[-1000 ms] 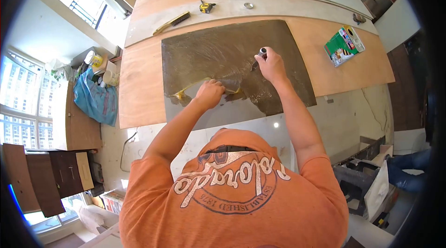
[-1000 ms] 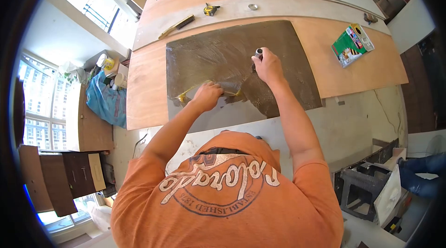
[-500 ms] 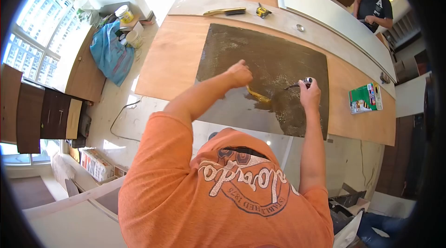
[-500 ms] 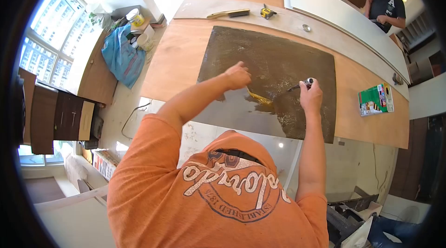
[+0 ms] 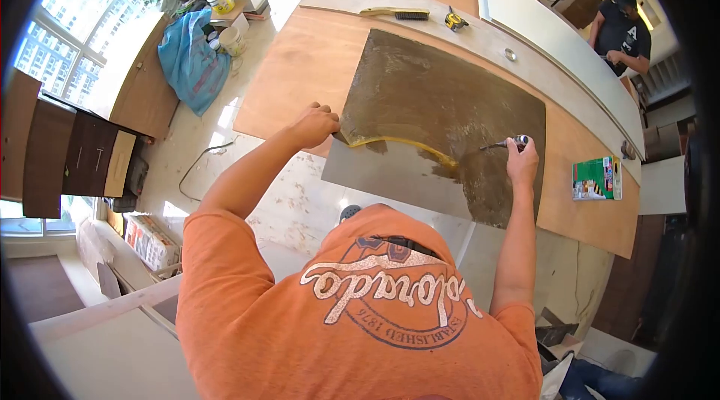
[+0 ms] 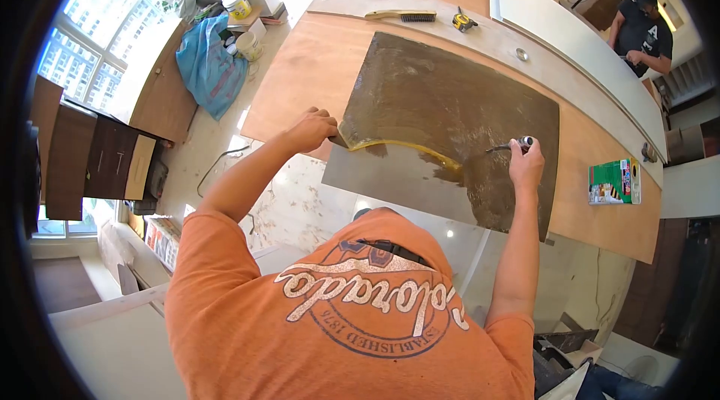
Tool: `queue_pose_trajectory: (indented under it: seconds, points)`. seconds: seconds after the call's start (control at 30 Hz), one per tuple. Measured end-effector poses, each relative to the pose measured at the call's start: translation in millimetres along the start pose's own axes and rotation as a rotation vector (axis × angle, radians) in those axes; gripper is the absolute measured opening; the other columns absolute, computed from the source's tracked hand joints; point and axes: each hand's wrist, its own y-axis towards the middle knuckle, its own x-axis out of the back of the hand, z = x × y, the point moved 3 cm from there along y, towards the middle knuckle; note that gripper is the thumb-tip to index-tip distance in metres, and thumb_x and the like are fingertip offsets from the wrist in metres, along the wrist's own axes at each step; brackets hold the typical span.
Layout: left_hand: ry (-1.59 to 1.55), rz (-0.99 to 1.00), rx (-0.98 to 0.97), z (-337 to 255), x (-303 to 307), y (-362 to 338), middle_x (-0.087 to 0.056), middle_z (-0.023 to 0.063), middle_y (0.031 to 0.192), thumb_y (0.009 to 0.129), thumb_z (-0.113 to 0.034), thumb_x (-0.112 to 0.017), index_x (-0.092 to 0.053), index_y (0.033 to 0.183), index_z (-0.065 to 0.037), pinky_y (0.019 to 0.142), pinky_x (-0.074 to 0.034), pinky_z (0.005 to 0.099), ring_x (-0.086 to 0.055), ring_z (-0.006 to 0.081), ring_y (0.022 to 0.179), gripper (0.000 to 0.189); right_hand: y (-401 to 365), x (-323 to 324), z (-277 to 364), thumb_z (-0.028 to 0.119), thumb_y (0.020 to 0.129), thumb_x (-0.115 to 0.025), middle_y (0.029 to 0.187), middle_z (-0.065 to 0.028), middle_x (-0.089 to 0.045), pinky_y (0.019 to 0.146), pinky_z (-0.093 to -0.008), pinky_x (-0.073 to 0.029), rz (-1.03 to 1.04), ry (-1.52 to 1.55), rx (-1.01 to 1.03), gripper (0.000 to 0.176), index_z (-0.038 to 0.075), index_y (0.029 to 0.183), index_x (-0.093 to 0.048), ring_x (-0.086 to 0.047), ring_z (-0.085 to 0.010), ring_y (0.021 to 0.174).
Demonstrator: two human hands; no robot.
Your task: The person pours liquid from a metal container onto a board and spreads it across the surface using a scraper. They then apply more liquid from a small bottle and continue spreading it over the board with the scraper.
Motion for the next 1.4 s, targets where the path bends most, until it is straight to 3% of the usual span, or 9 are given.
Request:
queue_pose_trajectory:
  seconds: [0.4,0.57,0.8,0.87,0.93,1.03,1.17,1.27,1.4]
  points:
    - [0.035,-0.059,0.108,5.0,-2.4,41.2,-0.068,0.0015,0.101,0.079,-0.001,-0.055,-0.071,0.094,-0.017,0.090,-0.045,0.0413,-0.061,0.0256,0.105,0.027,10.8,-1.9,-4.7,0.028,0.088,-0.071,0.095,-0.0211,-0.071,0.081,-0.0419,-0.052,0.048,-0.021,0.035,0.037,-0.002,0.109,-0.063,-0.069,-0.0358,0.090]
    - [-0.005,-0.018,0.192,7.0,-14.1,-7.0,-0.069,0.0022,0.099,0.083,-0.008,-0.056,-0.073,0.095,-0.018,0.089,-0.046,0.0416,-0.062,0.0250,0.102,0.023,8.9,6.9,-5.1,0.029,0.089,-0.071,0.095,-0.0227,-0.071,0.081,-0.0427,-0.052,0.072,0.006,0.027,0.038,-0.002,0.107,-0.063,-0.069,-0.0374,0.090]
    - [-0.079,-0.213,0.472,-70.4,25.7,-36.4,-0.067,0.0052,0.099,0.083,-0.005,-0.056,-0.071,0.095,-0.013,0.089,-0.046,0.0407,-0.062,0.0268,0.101,0.021,4.9,9.9,-18.8,0.029,0.089,-0.071,0.092,-0.0221,-0.070,0.079,-0.0417,-0.052,0.082,0.121,0.049,0.035,-0.003,0.103,-0.063,-0.069,-0.0353,0.086]
    - [-0.052,-0.347,0.503,-103.2,3.1,-29.2,-0.065,0.0077,0.099,0.081,-0.005,-0.056,-0.069,0.097,-0.012,0.088,-0.047,0.0418,-0.061,0.0282,0.100,0.021,6.2,9.2,-21.4,0.027,0.088,-0.071,0.091,-0.0214,-0.071,0.079,-0.0415,-0.052,0.091,0.135,0.054,0.034,-0.002,0.104,-0.063,-0.070,-0.0347,0.085]
    - [0.041,-0.287,0.414,-138.7,-53.6,-25.3,-0.063,0.0100,0.099,0.079,-0.005,-0.057,-0.067,0.101,-0.010,0.086,-0.047,0.0426,-0.060,0.0286,0.099,0.024,9.3,9.1,-24.6,0.025,0.088,-0.072,0.090,-0.0205,-0.071,0.078,-0.0414,-0.053,0.095,0.132,0.058,0.033,-0.002,0.104,-0.064,-0.070,-0.0340,0.085]
    - [-0.127,-0.374,0.326,-185.5,-33.1,-29.6,-0.063,0.0140,0.102,0.080,-0.005,-0.057,-0.066,0.103,-0.008,0.084,-0.049,0.0444,-0.060,0.0322,0.099,0.024,11.9,6.8,-31.0,0.026,0.088,-0.072,0.090,-0.0202,-0.071,0.078,-0.0413,-0.053,0.072,0.140,0.107,0.033,-0.002,0.104,-0.064,-0.070,-0.0343,0.085]
    - [-0.349,-0.421,0.757,-145.8,-9.1,-27.3,-0.067,0.0234,0.105,0.083,-0.003,-0.054,-0.067,0.106,-0.001,0.085,-0.051,0.0489,-0.063,0.0424,0.099,0.026,13.2,8.2,-30.1,0.026,0.089,-0.071,0.091,-0.0199,-0.071,0.079,-0.0413,-0.053,0.104,0.147,0.075,0.033,-0.002,0.105,-0.064,-0.070,-0.0348,0.086]
    - [-0.409,-0.263,1.126,-110.0,-6.5,-24.7,-0.069,0.0277,0.101,0.082,-0.006,-0.054,-0.068,0.101,0.003,0.086,-0.052,0.0498,-0.066,0.0434,0.098,0.026,12.6,11.9,-27.4,0.026,0.089,-0.071,0.091,-0.0201,-0.071,0.079,-0.0418,-0.053,0.110,0.125,0.085,0.033,-0.001,0.105,-0.064,-0.070,-0.0354,0.086]
    - [-0.461,-0.244,1.231,-96.3,-4.5,-12.1,-0.069,0.0300,0.097,0.081,-0.010,-0.054,-0.070,0.094,0.005,0.085,-0.053,0.0495,-0.067,0.0444,0.095,0.025,9.8,14.8,-25.8,0.026,0.089,-0.071,0.091,-0.0205,-0.071,0.079,-0.0428,-0.052,0.109,0.125,0.096,0.033,0.000,0.106,-0.064,-0.070,-0.0360,0.086]
